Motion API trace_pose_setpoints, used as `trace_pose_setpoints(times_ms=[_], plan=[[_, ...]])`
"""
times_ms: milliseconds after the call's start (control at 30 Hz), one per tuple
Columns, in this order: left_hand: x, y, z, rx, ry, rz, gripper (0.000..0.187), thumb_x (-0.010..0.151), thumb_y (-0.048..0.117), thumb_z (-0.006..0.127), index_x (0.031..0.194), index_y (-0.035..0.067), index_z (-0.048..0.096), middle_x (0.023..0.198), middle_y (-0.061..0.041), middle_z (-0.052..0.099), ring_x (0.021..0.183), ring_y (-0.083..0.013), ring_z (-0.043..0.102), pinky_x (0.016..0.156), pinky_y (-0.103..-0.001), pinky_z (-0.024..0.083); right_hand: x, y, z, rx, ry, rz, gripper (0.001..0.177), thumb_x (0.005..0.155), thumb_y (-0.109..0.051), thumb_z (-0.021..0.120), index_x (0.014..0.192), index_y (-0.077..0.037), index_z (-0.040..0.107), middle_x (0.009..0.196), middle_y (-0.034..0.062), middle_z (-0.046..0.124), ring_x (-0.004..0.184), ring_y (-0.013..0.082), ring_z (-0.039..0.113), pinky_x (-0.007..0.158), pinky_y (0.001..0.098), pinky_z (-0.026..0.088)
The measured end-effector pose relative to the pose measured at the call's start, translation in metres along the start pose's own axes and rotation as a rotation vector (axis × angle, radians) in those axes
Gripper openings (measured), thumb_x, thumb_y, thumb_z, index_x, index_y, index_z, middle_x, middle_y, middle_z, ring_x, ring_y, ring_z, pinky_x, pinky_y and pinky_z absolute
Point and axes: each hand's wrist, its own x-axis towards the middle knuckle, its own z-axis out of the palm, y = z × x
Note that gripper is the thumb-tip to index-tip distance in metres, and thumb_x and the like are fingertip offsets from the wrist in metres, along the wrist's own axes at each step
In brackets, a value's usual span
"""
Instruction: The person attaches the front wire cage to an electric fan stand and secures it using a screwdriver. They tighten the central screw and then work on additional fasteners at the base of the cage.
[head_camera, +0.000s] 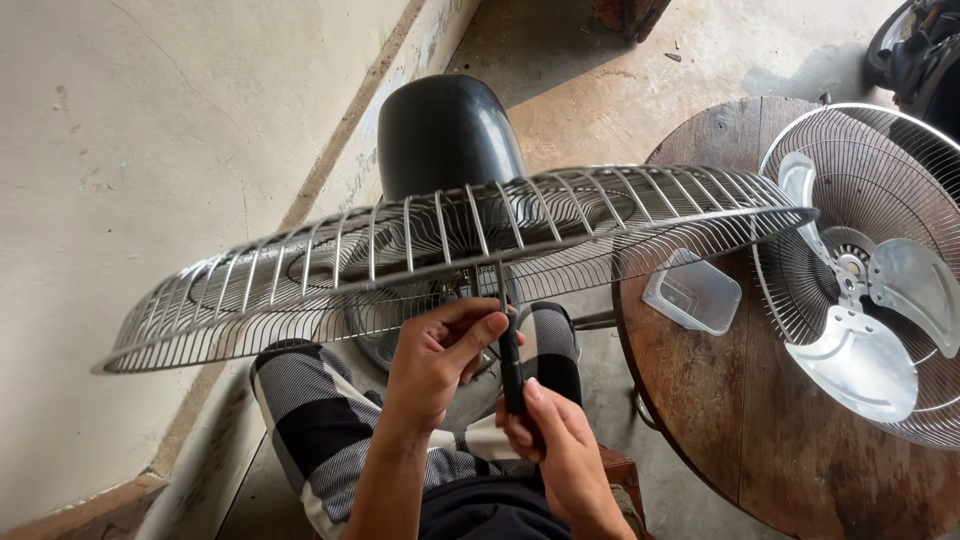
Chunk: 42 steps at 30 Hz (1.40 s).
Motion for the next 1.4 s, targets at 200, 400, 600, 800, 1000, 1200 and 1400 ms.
trace_pose_setpoints(times_ms=[200,400,600,800,1000,1200,1400], plan=[[-0.005,-0.006,0.011,-0.01,0.107,0.019,0.024,0.091,0.017,0.078,0.105,-0.003,0.076,0.081,-0.007,0.075,0.05,-0.0014,0.043,0.044,-0.02,0.031,-0.011,0.002,-0.005,-0.368,0.1,-0.285,0.035,0.103,-0.025,0.054,0.082,0.001,0.066,0.061,-0.0052,0.043,0.056,0.0046,0.035,0.049,0.023,0.027],[-0.009,-0.004,0.017,-0.029,0.006,0.034,0.028,0.096,0.023,0.069,0.112,0.001,0.076,0.083,-0.007,0.078,0.05,-0.0023,0.043,0.045,-0.019,0.034,-0.006,0.002,-0.009,-0.097,0.008,-0.253,0.041,0.108,-0.029,0.045,0.085,0.001,0.061,0.067,-0.0042,0.041,0.059,0.0055,0.032,0.051,0.0237,0.026],[-0.012,-0.009,0.014,-0.092,-0.102,0.047,0.029,0.1,0.023,0.064,0.114,-0.001,0.076,0.086,-0.01,0.079,0.05,-0.0024,0.042,0.047,-0.018,0.034,-0.003,0.004,-0.014,0.084,-0.106,-0.144,0.045,0.108,-0.033,0.041,0.09,0.002,0.062,0.067,-0.0023,0.039,0.059,0.0084,0.033,0.053,0.0259,0.027],[-0.013,-0.015,0.016,-0.091,-0.054,0.068,0.026,0.1,0.021,0.067,0.107,-0.002,0.076,0.086,-0.011,0.079,0.051,-0.002,0.041,0.046,-0.018,0.032,-0.002,0.004,-0.014,0.043,-0.043,-0.167,0.05,0.108,-0.035,0.041,0.09,0.005,0.065,0.065,-0.002,0.042,0.059,0.0076,0.034,0.052,0.0255,0.027],[-0.014,-0.017,0.02,-0.076,0.016,0.069,0.023,0.096,0.021,0.073,0.102,0.0,0.076,0.082,-0.009,0.077,0.052,-0.0014,0.039,0.046,-0.018,0.03,-0.014,0.006,-0.008,-0.419,0.089,-0.478,0.028,0.102,-0.024,0.06,0.091,0.001,0.063,0.071,-0.0055,0.052,0.063,0.003,0.041,0.053,0.0231,0.033],[-0.011,-0.018,0.018,-0.083,-0.009,0.046,0.022,0.098,0.023,0.072,0.103,0.001,0.072,0.084,-0.009,0.077,0.057,-0.003,0.044,0.052,-0.019,0.035,-0.013,0.003,-0.004,-0.357,0.041,-0.396,0.035,0.107,-0.026,0.051,0.089,0.0,0.066,0.065,-0.0053,0.042,0.059,0.0038,0.033,0.051,0.0227,0.028],[-0.011,-0.016,0.008,-0.099,-0.157,0.026,0.03,0.1,0.026,0.065,0.113,0.001,0.075,0.092,-0.008,0.078,0.064,-0.0034,0.047,0.062,-0.019,0.042,-0.011,0.002,-0.008,-0.153,-0.049,-0.331,0.046,0.11,-0.032,0.04,0.091,0.001,0.065,0.066,-0.0047,0.042,0.058,0.0044,0.033,0.051,0.0225,0.027]])
